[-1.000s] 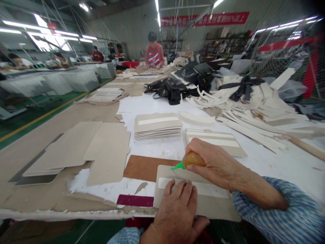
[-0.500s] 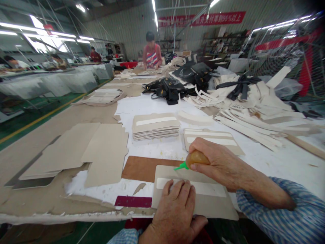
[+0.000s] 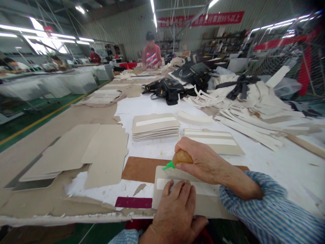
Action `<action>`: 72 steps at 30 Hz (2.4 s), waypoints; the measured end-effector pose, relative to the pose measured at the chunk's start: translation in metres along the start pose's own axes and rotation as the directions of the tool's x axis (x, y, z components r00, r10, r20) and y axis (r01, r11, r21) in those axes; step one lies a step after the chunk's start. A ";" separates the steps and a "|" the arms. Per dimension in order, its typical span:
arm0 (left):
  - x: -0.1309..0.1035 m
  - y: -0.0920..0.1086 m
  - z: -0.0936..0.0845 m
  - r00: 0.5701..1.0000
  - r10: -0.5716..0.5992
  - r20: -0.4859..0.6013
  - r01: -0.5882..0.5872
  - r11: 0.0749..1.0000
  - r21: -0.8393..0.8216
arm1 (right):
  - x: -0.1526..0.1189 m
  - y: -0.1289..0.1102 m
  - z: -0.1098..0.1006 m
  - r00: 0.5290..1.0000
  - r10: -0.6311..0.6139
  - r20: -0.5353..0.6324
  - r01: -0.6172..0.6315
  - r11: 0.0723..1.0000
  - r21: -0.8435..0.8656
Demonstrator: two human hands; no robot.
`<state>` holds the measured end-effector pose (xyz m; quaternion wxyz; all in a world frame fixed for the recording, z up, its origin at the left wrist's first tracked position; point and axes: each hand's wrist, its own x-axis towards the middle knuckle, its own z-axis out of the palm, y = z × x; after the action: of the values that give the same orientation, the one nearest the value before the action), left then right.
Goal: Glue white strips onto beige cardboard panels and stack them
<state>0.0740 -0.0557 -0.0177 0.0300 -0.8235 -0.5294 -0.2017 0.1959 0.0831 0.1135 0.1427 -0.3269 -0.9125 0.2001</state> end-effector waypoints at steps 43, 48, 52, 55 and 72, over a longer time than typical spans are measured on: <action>0.000 0.001 0.000 0.994 0.019 -0.104 -0.014 0.999 0.049 | -0.047 0.041 -0.031 0.981 0.192 -0.005 -0.192 0.979 -0.072; 0.000 0.000 -0.002 0.996 0.029 -0.082 -0.024 0.998 0.059 | -0.054 0.048 -0.034 0.971 0.240 -0.009 -0.241 0.970 -0.039; 0.001 -0.001 -0.003 0.997 0.055 -0.051 -0.051 0.995 0.081 | -0.061 0.052 -0.037 0.961 0.276 -0.017 -0.276 0.961 -0.025; 0.001 -0.002 -0.004 0.997 0.055 -0.060 -0.049 0.995 0.089 | -0.068 0.056 -0.039 0.951 0.307 -0.026 -0.308 0.951 -0.012; 0.003 -0.006 -0.005 0.990 0.082 -0.116 -0.069 0.991 0.112 | -0.119 0.088 -0.054 0.884 0.457 -0.096 -0.449 0.888 0.097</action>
<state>0.0686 -0.0520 -0.0135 0.1140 -0.8265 -0.5052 -0.2207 0.3532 0.0823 0.1048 0.1565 -0.5368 -0.7933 0.2410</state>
